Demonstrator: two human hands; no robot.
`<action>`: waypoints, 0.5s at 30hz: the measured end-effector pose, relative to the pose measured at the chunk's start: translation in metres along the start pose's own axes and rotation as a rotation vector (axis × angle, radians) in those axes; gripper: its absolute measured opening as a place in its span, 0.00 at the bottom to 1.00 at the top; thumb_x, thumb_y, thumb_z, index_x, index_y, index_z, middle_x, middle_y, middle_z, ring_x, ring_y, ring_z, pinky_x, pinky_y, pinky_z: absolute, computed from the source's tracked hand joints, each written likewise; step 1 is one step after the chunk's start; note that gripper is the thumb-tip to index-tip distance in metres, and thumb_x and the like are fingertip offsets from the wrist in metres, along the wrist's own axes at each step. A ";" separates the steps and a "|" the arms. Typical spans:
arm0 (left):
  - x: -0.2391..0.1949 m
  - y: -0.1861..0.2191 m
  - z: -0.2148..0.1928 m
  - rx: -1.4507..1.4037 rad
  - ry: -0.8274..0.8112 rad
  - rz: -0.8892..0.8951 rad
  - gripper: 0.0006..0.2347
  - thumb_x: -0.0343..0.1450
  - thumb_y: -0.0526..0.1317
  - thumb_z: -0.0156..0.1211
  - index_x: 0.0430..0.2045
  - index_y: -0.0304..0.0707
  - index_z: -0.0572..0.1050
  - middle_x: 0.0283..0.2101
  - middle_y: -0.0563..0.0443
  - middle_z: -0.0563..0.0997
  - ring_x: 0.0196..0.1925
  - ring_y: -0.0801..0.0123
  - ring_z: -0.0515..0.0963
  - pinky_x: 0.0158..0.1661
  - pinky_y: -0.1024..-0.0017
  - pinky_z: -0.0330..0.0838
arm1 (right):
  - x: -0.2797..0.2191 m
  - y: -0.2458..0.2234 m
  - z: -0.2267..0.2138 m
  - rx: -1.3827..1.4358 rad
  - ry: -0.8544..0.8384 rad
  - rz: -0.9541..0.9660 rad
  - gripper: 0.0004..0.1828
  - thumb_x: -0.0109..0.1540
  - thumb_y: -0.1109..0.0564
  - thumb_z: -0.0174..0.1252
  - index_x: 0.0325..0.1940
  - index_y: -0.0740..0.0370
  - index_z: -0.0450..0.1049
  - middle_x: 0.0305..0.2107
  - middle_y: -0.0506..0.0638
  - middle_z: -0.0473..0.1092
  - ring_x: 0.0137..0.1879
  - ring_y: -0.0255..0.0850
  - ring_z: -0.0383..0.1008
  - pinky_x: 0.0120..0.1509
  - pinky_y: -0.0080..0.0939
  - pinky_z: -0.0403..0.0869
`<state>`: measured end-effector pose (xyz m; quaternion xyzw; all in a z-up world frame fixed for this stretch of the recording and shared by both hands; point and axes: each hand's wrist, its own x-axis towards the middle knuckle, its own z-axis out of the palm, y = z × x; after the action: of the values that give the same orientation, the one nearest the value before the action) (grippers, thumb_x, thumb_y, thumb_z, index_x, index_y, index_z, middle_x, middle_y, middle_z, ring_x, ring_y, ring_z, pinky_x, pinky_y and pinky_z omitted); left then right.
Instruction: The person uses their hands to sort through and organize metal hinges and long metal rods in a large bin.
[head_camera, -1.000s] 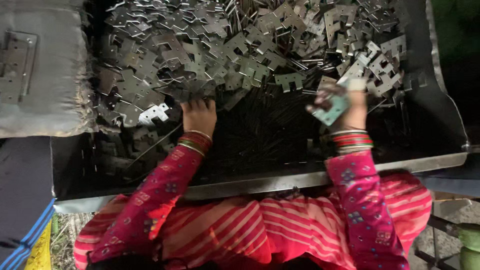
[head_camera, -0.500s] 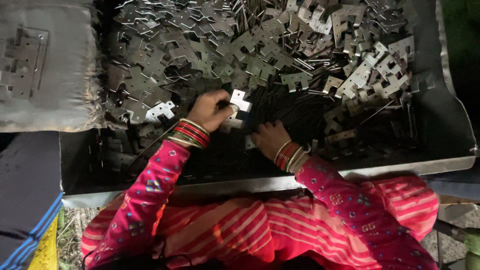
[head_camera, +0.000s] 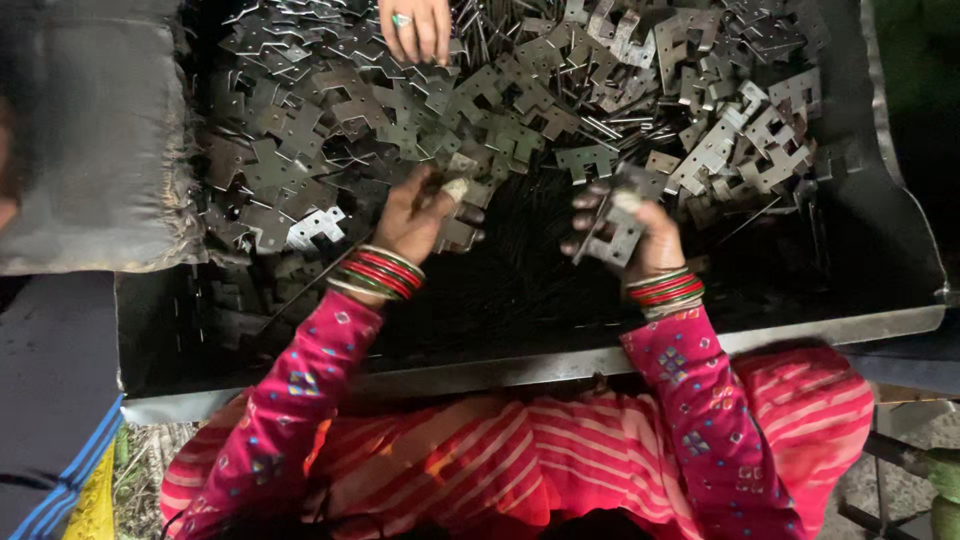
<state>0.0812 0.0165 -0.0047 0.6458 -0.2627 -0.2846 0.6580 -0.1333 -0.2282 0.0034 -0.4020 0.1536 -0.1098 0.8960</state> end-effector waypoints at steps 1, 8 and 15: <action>-0.004 0.007 0.008 0.000 0.001 0.002 0.17 0.72 0.43 0.63 0.50 0.31 0.74 0.47 0.49 0.83 0.49 0.69 0.81 0.51 0.73 0.74 | 0.002 0.000 0.000 -0.027 0.049 0.127 0.21 0.66 0.52 0.60 0.59 0.67 0.73 0.49 0.60 0.74 0.52 0.52 0.74 0.54 0.67 0.77; -0.067 0.012 0.088 0.693 -0.124 0.162 0.32 0.70 0.48 0.65 0.62 0.22 0.63 0.34 0.27 0.80 0.37 0.38 0.81 0.38 0.53 0.75 | 0.015 0.099 0.014 -0.315 0.200 0.038 0.26 0.64 0.45 0.58 0.60 0.65 0.73 0.48 0.59 0.76 0.51 0.51 0.77 0.54 0.61 0.78; -0.020 0.051 -0.016 0.210 -0.122 0.106 0.14 0.72 0.36 0.62 0.50 0.25 0.77 0.44 0.36 0.83 0.41 0.56 0.84 0.45 0.67 0.76 | 0.007 0.057 -0.011 -0.563 -0.038 0.147 0.32 0.62 0.37 0.56 0.60 0.62 0.72 0.47 0.57 0.78 0.50 0.50 0.81 0.53 0.53 0.80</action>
<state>0.0799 0.0423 0.0460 0.6779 -0.3644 -0.2591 0.5835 -0.1270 -0.2011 -0.0475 -0.6247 0.1901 0.0100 0.7573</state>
